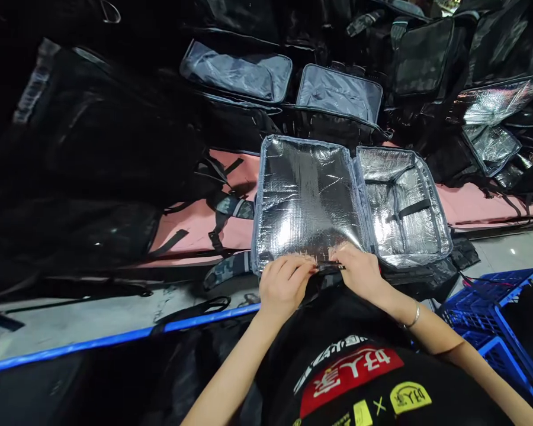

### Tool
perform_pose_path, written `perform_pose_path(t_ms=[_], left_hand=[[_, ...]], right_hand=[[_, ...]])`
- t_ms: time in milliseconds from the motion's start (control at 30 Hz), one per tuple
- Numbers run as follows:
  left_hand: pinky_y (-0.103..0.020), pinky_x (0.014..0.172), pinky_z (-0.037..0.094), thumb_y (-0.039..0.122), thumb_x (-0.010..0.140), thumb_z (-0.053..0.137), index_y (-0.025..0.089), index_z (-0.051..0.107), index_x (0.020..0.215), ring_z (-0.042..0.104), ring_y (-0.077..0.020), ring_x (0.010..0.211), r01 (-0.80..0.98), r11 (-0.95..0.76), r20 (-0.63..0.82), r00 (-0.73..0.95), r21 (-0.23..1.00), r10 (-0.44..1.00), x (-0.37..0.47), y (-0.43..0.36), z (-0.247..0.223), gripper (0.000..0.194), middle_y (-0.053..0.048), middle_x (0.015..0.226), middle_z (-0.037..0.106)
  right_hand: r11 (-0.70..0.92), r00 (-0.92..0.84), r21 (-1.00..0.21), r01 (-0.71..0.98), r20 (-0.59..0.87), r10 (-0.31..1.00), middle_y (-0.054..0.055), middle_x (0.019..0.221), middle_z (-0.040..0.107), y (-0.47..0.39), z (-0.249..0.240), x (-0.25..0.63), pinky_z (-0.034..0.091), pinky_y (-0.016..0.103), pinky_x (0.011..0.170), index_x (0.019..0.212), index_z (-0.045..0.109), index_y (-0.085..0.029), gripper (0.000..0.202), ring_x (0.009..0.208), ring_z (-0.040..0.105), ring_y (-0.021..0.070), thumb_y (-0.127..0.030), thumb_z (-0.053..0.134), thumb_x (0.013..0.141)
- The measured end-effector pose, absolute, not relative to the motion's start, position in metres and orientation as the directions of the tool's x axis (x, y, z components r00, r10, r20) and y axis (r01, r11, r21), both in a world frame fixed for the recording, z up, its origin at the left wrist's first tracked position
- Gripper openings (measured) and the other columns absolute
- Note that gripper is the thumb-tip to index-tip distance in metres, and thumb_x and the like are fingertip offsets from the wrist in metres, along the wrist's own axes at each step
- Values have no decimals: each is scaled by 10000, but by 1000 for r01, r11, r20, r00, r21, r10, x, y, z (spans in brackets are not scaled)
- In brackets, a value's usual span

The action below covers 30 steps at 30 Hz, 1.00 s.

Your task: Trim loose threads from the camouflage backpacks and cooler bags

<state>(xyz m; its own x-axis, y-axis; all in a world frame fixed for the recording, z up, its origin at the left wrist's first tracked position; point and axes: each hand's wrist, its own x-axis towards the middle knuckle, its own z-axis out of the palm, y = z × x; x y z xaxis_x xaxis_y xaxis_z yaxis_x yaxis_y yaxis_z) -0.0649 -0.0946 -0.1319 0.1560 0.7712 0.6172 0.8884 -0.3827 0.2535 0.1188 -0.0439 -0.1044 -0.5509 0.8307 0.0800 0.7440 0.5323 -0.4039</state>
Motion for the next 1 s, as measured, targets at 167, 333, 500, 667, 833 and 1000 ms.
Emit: perform_pose_path(t_ms=[167, 333, 500, 667, 833, 1000], left_hand=[[-295, 663, 385, 252, 863, 442, 191, 573, 710, 556, -179, 735, 865, -239, 240, 143, 441, 960, -65, -69, -123, 211, -36, 764, 642], [-288, 611, 353, 261, 847, 457, 188, 540, 649, 536, -175, 680, 850, -173, 91, 147, 497, 985, -67, -64, -119, 227, -26, 707, 614], [-292, 694, 379, 281, 864, 453, 192, 572, 715, 544, -178, 774, 799, -224, 152, 166, 559, 974, -63, -79, -125, 210, -28, 778, 629], [-304, 747, 392, 322, 865, 473, 210, 614, 795, 552, -182, 841, 785, -261, 175, 195, 562, 965, -56, -87, -126, 193, -29, 836, 645], [-314, 705, 389, 273, 854, 465, 194, 593, 748, 557, -197, 825, 833, -222, 198, 138, 507, 970, -49, -88, -128, 184, -40, 806, 647], [-312, 711, 390, 154, 816, 443, 192, 551, 700, 552, -189, 823, 838, -217, 204, 130, 501, 970, -47, -87, -126, 164, -31, 801, 642]], right_hand=[[464, -570, -390, 796, -222, 791, 49, 828, 645, -11, -88, 109, 374, 252, 642, 769, 636, -189, 215, 814, 570, 175, -304, 490, 877], [409, -555, -430, 805, -301, 775, 43, 805, 640, -6, -88, 109, 314, 244, 602, 742, 614, -176, 201, 759, 559, 166, -303, 508, 856], [427, -598, -494, 758, -264, 756, 22, 750, 606, -14, -98, 116, 313, 234, 632, 673, 586, -173, 208, 736, 528, 142, -266, 506, 841], [454, -618, -511, 730, -210, 757, 10, 746, 591, -18, -105, 120, 320, 233, 656, 677, 577, -173, 158, 754, 516, 138, -209, 523, 821], [445, -591, -517, 732, -157, 791, 20, 799, 602, -32, -100, 122, 352, 241, 679, 744, 621, -191, 156, 814, 535, 155, -230, 512, 849], [369, -444, -670, 644, 65, 893, 43, 874, 617, -65, -102, 134, 397, 246, 708, 893, 630, -191, 175, 821, 556, 153, -263, 471, 881]])
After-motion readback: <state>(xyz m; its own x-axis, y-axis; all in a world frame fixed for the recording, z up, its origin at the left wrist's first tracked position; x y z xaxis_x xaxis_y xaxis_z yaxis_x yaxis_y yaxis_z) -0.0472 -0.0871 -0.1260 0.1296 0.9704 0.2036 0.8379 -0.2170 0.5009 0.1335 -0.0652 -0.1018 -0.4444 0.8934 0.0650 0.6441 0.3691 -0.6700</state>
